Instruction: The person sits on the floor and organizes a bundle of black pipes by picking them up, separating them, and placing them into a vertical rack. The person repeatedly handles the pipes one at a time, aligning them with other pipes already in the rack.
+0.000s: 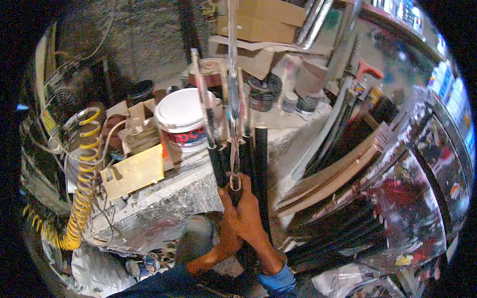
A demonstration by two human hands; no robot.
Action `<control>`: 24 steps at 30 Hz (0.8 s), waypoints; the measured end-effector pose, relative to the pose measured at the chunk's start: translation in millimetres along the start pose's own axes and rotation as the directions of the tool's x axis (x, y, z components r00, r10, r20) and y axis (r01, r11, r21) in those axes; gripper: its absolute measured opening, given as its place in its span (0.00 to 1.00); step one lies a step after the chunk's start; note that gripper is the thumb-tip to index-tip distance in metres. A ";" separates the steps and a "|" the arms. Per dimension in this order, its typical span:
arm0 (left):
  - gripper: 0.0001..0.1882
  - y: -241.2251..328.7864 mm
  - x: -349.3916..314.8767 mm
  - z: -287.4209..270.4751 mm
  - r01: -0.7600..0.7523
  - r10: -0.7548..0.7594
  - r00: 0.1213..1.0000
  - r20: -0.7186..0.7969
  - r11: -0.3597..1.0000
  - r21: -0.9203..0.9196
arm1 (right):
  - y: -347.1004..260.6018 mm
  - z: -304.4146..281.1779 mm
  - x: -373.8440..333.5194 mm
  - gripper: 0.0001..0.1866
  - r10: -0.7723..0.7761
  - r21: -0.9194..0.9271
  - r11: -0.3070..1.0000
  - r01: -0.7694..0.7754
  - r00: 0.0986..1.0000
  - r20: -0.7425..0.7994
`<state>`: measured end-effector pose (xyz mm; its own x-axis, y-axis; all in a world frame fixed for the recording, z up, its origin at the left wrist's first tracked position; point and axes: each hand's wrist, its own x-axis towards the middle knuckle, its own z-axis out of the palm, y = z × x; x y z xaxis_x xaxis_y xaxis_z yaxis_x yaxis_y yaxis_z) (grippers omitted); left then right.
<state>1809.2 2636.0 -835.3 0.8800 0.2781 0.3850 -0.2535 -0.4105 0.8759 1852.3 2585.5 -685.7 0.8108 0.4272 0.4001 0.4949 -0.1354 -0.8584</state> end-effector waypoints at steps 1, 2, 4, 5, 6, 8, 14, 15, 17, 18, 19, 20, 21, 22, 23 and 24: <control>0.29 -11.9 -4.9 10.6 -0.016 0.016 1.000 0.002 0.999 -0.043 | -0.1 -7.1 3.1 0.27 0.130 0.073 0.989 -0.125 0.990 -0.054; 0.31 -22.4 -18.8 20.0 -0.044 0.045 0.998 -0.043 0.998 0.034 | -2.3 -15.5 13.4 0.22 0.088 0.162 0.984 -0.070 0.990 -0.106; 0.32 -46.3 -44.8 34.2 -0.007 0.007 1.000 -0.008 0.997 0.071 | -15.8 -51.8 46.1 0.16 0.008 0.090 0.996 0.010 0.982 -0.191; 0.33 -56.9 -60.9 37.6 0.005 -0.005 1.000 -0.001 0.995 0.104 | -27.3 -78.1 63.0 0.13 0.035 0.070 0.997 -0.024 0.984 -0.175; 0.33 -67.3 -74.5 38.0 -0.098 0.093 0.995 0.034 0.977 0.190 | -38.8 -97.8 88.5 0.15 -0.190 0.039 0.977 0.208 0.944 -0.268; 0.34 -73.9 -99.7 35.6 -0.062 0.044 0.986 0.162 0.993 0.105 | -63.2 -133.8 136.3 0.20 -0.455 0.105 0.851 0.514 0.822 -0.343; 0.29 5.2 -9.6 34.1 -0.084 0.104 0.978 0.182 0.990 -0.114 | -61.5 -130.2 97.4 0.24 -0.109 0.345 0.908 0.239 0.928 -0.356; 0.29 25.1 19.9 31.4 -0.102 0.139 0.971 0.196 0.977 -0.186 | -61.5 -121.9 88.7 0.24 -0.082 0.317 0.929 0.192 0.940 -0.331; 0.30 66.1 78.7 28.9 -0.025 0.163 0.947 0.276 0.897 -0.442 | -77.6 -144.3 106.4 0.26 -0.148 0.211 0.958 0.196 0.963 -0.224; 0.29 78.4 80.5 29.7 0.025 0.171 0.935 0.311 0.843 -0.538 | -88.8 -159.9 114.7 0.27 -0.173 0.148 0.968 0.201 0.969 -0.178; 0.29 92.2 83.6 29.8 0.082 0.179 0.921 0.345 0.778 -0.623 | -109.2 -181.1 121.4 0.28 -0.191 0.284 0.926 0.247 0.959 -0.208; 0.28 110.1 68.7 23.6 0.068 0.202 0.921 0.333 0.760 -0.647 | -143.6 -195.8 126.8 0.30 -0.209 0.412 0.863 0.293 0.949 -0.238; 0.27 123.2 74.3 20.4 0.066 0.210 0.915 0.345 0.765 -0.640 | -145.2 -213.3 148.1 0.28 -0.272 0.395 0.849 0.352 0.930 -0.246; 0.25 139.3 81.7 16.1 0.064 0.218 0.909 0.356 0.771 -0.634 | -153.7 -224.7 168.1 0.28 -0.404 0.370 0.810 0.456 0.890 -0.211; 0.24 156.8 95.0 10.8 0.075 0.204 0.900 0.386 0.799 -0.596 | -155.9 -224.5 175.7 0.30 -0.314 0.232 0.880 0.415 0.874 -0.372; 0.23 178.2 106.5 5.1 0.047 0.212 0.896 0.390 0.829 -0.558 | -155.9 -219.6 173.5 0.31 -0.193 0.310 0.897 0.315 0.910 -0.367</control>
<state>1859.7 2588.0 -639.7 0.8916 -0.1767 0.4170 -0.3927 0.1570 0.9062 1984.4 2484.5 -411.9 0.7570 0.0865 0.6476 0.6026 0.2908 -0.7432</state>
